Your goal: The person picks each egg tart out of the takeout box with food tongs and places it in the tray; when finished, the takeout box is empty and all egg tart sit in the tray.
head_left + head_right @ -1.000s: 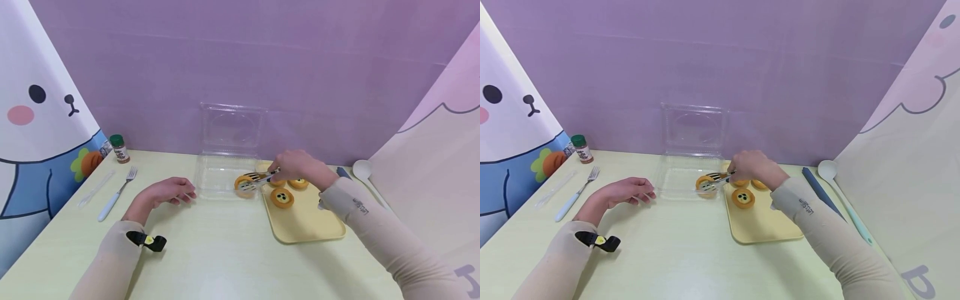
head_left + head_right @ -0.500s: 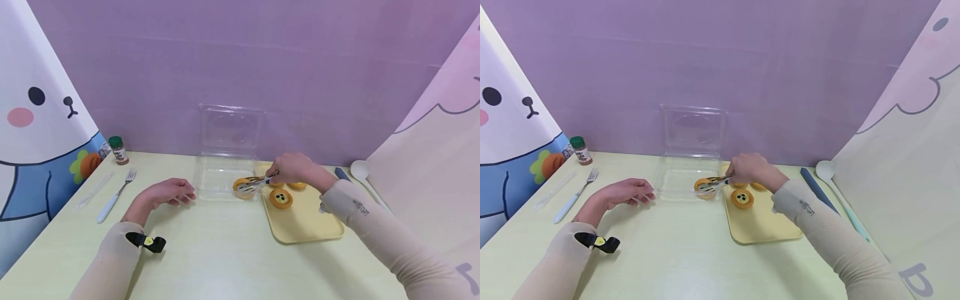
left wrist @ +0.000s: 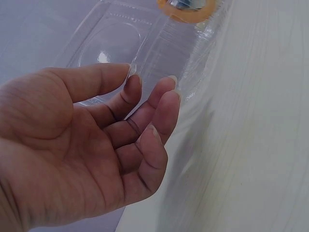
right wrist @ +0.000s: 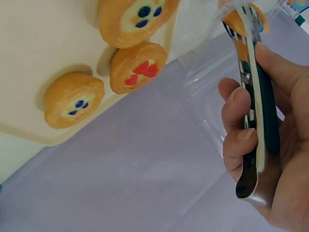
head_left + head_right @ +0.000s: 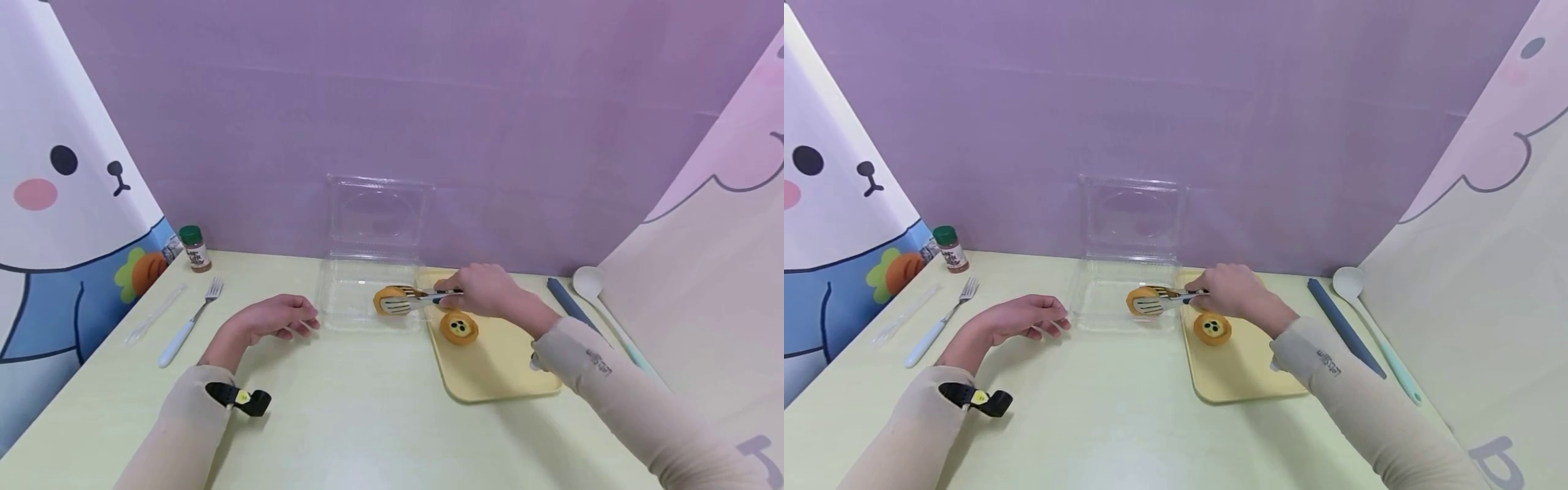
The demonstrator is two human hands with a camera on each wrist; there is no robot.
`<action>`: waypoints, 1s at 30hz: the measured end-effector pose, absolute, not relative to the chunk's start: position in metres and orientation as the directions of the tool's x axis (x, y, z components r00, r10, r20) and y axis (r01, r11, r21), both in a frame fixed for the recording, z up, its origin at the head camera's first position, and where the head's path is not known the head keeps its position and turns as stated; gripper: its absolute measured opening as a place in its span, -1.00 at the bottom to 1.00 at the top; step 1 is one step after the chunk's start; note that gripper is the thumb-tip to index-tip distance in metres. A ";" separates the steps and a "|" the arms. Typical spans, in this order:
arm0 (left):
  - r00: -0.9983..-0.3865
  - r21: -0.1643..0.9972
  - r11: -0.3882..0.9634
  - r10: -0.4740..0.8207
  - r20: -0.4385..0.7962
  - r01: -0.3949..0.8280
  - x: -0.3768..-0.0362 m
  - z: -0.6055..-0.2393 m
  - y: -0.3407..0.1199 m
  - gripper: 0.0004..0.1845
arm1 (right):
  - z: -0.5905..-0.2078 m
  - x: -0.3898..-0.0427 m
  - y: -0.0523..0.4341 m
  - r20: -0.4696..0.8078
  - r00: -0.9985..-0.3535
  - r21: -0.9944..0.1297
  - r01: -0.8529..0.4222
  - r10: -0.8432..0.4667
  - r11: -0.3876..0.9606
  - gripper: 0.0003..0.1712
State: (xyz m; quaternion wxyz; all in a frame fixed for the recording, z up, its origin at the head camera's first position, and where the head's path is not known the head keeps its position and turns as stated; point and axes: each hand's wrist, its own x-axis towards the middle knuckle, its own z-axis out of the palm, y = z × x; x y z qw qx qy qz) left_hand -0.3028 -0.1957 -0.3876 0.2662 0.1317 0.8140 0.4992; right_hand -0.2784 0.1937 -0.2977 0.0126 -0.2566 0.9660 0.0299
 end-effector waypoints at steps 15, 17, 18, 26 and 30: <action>-0.820 0.883 0.466 0.485 -0.306 -0.054 -0.303 -0.390 -0.196 -0.68 | -0.317 -0.261 0.204 0.179 -0.906 -0.141 -0.410 -0.385 0.901 -0.53; -0.818 0.884 0.464 0.487 -0.305 -0.053 -0.304 -0.390 -0.196 -0.68 | -0.318 -0.258 0.207 0.199 -0.907 -0.168 -0.405 -0.372 0.899 -0.53; -0.818 0.884 0.465 0.488 -0.305 -0.052 -0.304 -0.389 -0.196 -0.68 | -0.319 -0.257 0.208 0.210 -0.907 -0.177 -0.403 -0.366 0.898 -0.53; -0.818 0.882 0.468 0.487 -0.306 -0.051 -0.304 -0.389 -0.196 -0.68 | -0.321 -0.244 0.219 0.254 -0.914 -0.248 -0.378 -0.316 0.892 -0.54; -0.819 0.883 0.467 0.486 -0.303 -0.049 -0.303 -0.389 -0.197 -0.68 | -0.323 -0.236 0.224 0.254 -0.927 -0.297 -0.347 -0.277 0.889 -0.55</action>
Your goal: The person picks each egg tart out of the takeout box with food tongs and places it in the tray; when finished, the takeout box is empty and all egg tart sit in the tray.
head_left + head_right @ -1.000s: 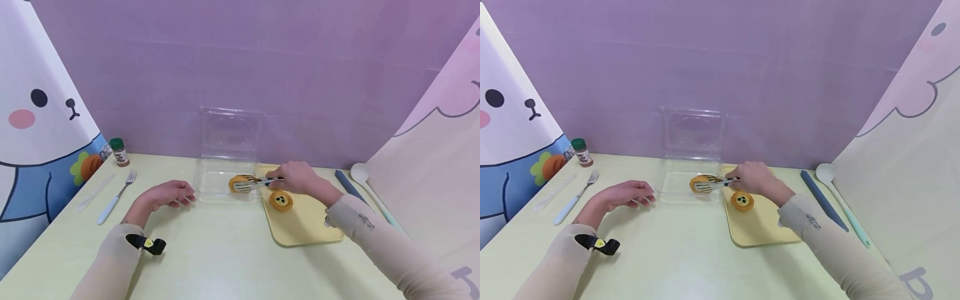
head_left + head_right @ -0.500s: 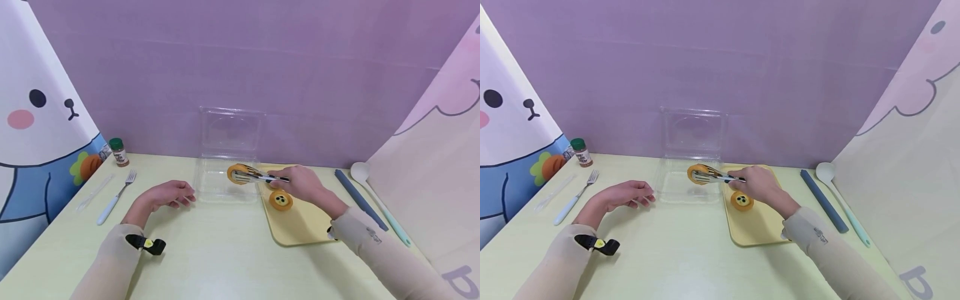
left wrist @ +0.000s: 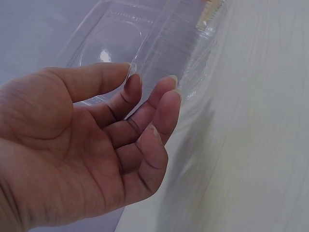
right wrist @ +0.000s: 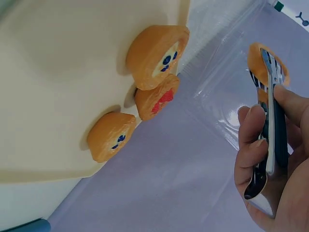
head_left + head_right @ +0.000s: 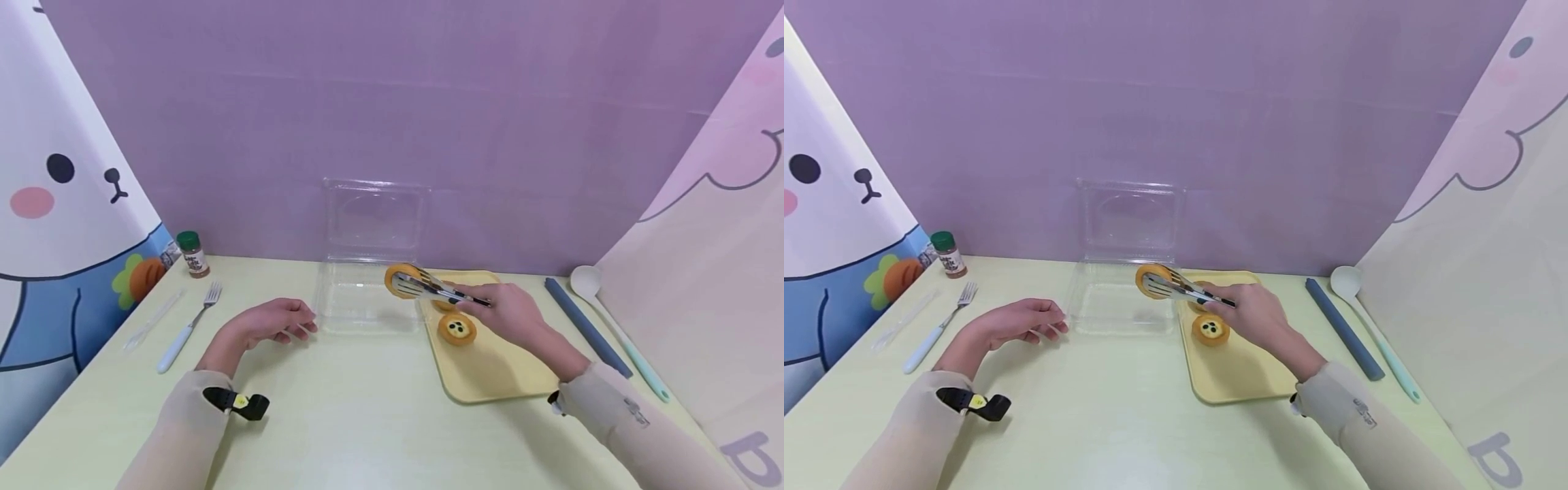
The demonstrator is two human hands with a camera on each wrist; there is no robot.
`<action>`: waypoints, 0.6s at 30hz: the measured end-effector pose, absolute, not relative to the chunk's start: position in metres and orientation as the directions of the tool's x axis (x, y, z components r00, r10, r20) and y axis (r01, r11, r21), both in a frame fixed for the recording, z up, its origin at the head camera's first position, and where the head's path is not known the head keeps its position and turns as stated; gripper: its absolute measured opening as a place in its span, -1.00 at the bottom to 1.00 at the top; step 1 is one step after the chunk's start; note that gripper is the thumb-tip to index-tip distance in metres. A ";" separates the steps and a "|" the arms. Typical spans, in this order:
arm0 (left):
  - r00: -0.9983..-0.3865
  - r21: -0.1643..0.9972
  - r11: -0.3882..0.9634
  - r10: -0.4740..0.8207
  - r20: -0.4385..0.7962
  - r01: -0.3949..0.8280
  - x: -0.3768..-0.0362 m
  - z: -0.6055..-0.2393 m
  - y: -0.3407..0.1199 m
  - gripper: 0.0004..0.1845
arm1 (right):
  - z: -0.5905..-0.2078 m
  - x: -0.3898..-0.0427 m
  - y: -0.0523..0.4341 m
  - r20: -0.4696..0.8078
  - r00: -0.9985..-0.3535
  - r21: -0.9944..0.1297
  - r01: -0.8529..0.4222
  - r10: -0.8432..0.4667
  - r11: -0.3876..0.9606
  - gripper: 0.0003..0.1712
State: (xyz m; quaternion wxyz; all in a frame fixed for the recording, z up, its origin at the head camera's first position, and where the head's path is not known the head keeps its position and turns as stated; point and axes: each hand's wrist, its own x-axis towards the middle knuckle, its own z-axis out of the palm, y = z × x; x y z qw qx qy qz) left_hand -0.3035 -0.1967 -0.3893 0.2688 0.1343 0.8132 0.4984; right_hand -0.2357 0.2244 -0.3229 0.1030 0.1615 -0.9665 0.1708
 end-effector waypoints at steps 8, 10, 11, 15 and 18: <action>-0.817 0.886 0.462 0.492 -0.302 -0.050 -0.304 -0.390 -0.198 -0.67 | -0.327 -0.219 0.241 0.305 -0.934 -0.342 -0.290 -0.186 0.894 -0.55; -0.817 0.885 0.463 0.489 -0.305 -0.053 -0.305 -0.391 -0.198 -0.67 | -0.327 -0.216 0.246 0.323 -0.929 -0.343 -0.291 -0.179 0.893 -0.56; -0.817 0.884 0.464 0.489 -0.305 -0.052 -0.305 -0.391 -0.198 -0.67 | -0.328 -0.214 0.249 0.329 -0.928 -0.344 -0.291 -0.175 0.893 -0.56; -0.816 0.882 0.469 0.488 -0.308 -0.053 -0.305 -0.391 -0.199 -0.67 | -0.328 -0.205 0.261 0.305 -0.943 -0.387 -0.253 -0.136 0.887 -0.56; -0.813 0.883 0.467 0.494 -0.308 -0.050 -0.304 -0.391 -0.198 -0.66 | -0.328 -0.196 0.269 0.253 -0.964 -0.434 -0.188 -0.081 0.881 -0.53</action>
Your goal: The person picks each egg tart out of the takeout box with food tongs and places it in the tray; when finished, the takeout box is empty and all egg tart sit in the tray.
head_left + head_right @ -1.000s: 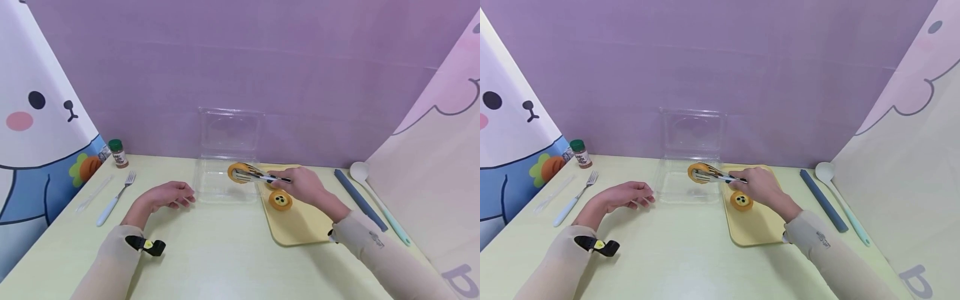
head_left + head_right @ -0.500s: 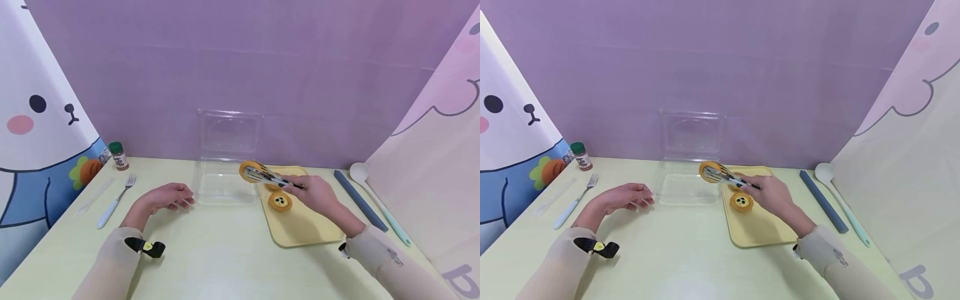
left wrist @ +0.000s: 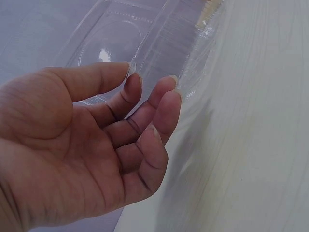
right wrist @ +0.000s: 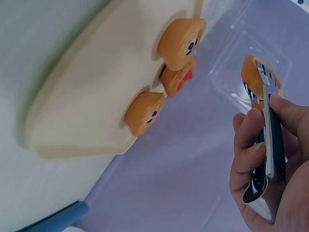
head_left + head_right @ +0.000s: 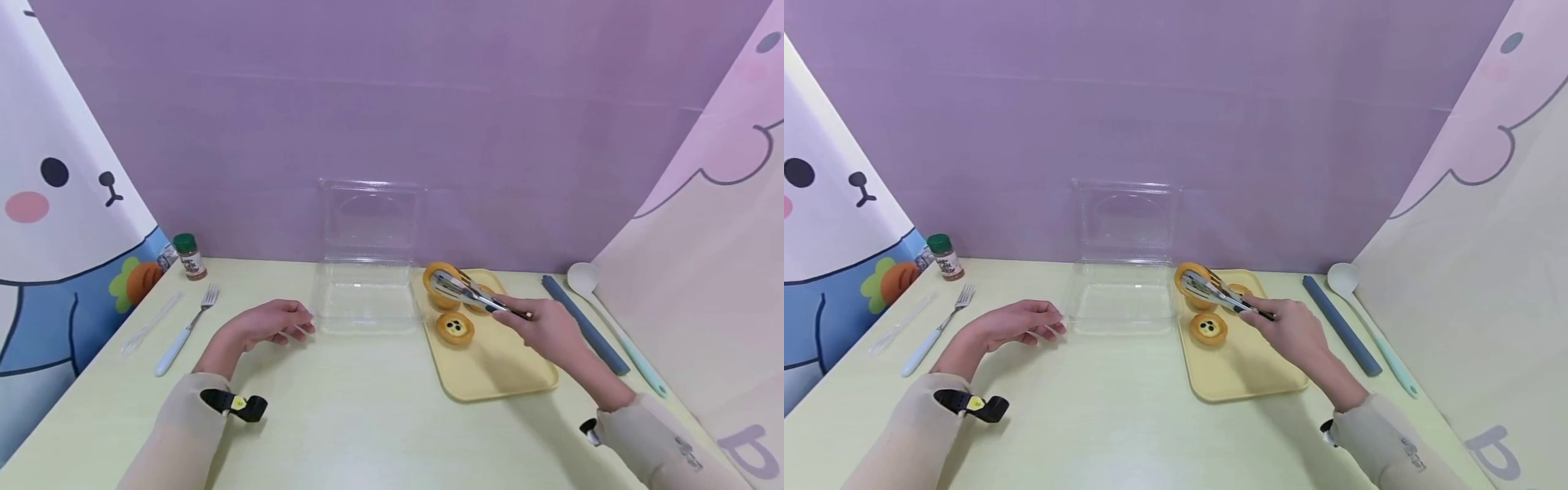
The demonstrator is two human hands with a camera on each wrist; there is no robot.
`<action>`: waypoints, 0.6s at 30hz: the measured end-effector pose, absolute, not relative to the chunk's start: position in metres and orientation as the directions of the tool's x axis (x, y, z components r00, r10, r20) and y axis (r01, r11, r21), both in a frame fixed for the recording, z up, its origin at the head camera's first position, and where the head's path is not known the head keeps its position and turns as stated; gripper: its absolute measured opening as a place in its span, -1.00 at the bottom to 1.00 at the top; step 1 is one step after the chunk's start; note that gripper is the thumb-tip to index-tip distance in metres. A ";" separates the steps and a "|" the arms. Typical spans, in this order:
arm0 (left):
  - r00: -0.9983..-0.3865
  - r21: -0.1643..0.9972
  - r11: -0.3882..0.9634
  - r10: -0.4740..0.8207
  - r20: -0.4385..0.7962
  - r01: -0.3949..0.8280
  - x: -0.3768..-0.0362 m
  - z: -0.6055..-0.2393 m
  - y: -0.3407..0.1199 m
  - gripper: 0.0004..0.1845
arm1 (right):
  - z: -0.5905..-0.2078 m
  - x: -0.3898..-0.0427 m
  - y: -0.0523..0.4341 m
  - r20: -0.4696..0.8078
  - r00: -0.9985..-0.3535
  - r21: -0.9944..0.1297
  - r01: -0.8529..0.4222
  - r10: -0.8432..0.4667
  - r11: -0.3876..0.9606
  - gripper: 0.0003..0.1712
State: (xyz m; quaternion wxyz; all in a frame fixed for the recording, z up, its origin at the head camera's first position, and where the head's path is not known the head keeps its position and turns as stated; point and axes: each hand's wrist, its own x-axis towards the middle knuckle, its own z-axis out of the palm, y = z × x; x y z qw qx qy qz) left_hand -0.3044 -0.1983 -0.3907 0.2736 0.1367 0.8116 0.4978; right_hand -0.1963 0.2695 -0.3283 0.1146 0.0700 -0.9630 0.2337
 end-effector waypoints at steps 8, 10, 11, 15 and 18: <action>-0.814 0.883 0.467 0.494 -0.307 -0.049 -0.304 -0.391 -0.199 -0.65 | -0.332 -0.176 0.289 0.211 -0.977 -0.457 -0.110 -0.012 0.883 -0.49; -0.811 0.884 0.466 0.497 -0.307 -0.048 -0.305 -0.392 -0.199 -0.65 | -0.334 -0.173 0.292 0.222 -0.975 -0.452 -0.116 -0.014 0.884 -0.49; -0.811 0.884 0.466 0.499 -0.307 -0.048 -0.305 -0.392 -0.200 -0.65 | -0.335 -0.171 0.293 0.230 -0.973 -0.451 -0.120 -0.015 0.884 -0.49; -0.811 0.884 0.466 0.500 -0.304 -0.044 -0.306 -0.393 -0.200 -0.66 | -0.340 -0.167 0.297 0.256 -0.967 -0.459 -0.130 -0.009 0.879 -0.51; -0.812 0.883 0.468 0.497 -0.307 -0.048 -0.306 -0.392 -0.200 -0.66 | -0.342 -0.164 0.299 0.253 -0.967 -0.469 -0.122 0.001 0.875 -0.50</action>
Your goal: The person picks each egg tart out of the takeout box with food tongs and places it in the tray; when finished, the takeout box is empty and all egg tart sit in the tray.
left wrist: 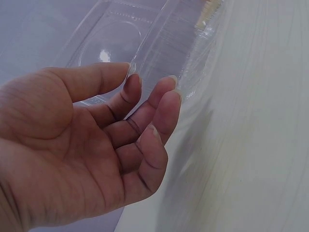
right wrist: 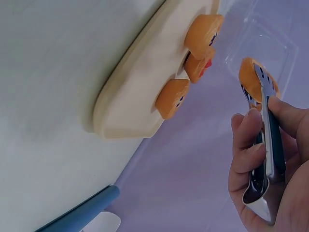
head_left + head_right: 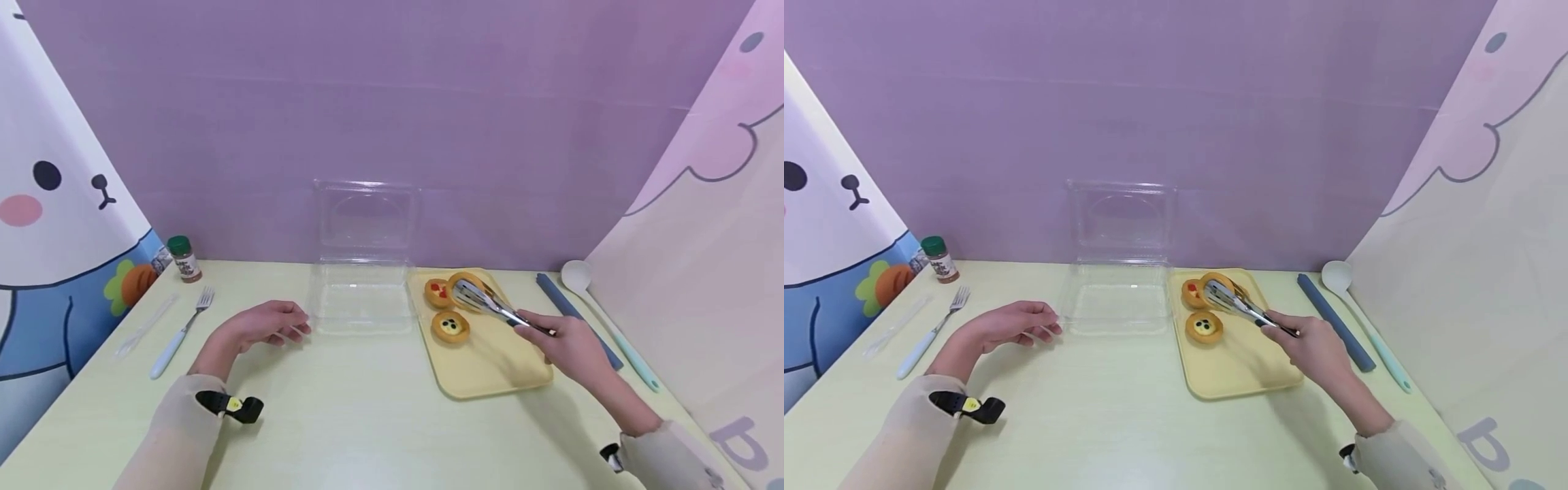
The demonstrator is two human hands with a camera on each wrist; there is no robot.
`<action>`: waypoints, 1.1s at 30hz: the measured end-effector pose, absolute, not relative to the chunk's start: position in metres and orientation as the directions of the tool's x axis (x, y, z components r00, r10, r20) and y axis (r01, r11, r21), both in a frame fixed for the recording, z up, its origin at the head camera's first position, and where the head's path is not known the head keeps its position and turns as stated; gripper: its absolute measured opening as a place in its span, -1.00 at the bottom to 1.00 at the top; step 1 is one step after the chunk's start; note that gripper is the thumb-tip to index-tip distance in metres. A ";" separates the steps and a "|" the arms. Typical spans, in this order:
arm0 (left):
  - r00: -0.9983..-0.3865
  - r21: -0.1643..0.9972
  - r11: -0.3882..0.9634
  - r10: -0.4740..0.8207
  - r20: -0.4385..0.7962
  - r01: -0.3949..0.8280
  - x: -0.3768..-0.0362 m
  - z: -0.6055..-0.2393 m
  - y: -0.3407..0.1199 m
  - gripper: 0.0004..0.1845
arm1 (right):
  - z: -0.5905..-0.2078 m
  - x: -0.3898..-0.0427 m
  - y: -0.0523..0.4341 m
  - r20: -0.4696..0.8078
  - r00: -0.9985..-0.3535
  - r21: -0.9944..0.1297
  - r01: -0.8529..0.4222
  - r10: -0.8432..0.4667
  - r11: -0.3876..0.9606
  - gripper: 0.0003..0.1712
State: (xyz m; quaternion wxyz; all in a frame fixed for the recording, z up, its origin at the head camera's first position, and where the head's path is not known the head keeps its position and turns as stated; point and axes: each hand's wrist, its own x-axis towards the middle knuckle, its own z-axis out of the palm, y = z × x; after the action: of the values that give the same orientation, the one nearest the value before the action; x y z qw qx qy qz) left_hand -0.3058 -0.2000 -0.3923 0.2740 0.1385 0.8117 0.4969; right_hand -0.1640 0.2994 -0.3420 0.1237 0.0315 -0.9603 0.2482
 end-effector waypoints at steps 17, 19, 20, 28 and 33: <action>-0.809 0.889 0.456 0.510 -0.292 -0.034 -0.303 -0.393 -0.197 -0.67 | -0.349 -0.150 0.326 0.129 -0.989 -0.483 -0.004 0.067 0.876 -0.39; -0.809 0.890 0.456 0.511 -0.291 -0.032 -0.303 -0.393 -0.198 -0.66 | -0.351 -0.148 0.329 0.101 -0.992 -0.483 0.012 0.069 0.875 -0.39; -0.809 0.889 0.456 0.511 -0.292 -0.033 -0.303 -0.393 -0.198 -0.66 | -0.351 -0.148 0.330 0.086 -0.994 -0.486 0.020 0.071 0.874 -0.38; -0.810 0.888 0.459 0.506 -0.297 -0.039 -0.303 -0.391 -0.198 -0.67 | -0.355 -0.148 0.333 0.010 -0.997 -0.513 0.064 0.081 0.856 -0.38; -0.810 0.889 0.456 0.506 -0.297 -0.041 -0.303 -0.391 -0.199 -0.68 | -0.357 -0.149 0.332 -0.007 -0.998 -0.516 0.054 0.059 0.855 -0.40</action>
State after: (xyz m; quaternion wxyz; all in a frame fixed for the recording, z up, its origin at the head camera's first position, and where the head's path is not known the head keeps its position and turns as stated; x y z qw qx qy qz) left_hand -0.3032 -0.1989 -0.3907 0.2727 0.1438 0.8086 0.5012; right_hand -0.1490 0.3319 -0.3569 0.0045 -0.0295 -0.9630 0.2679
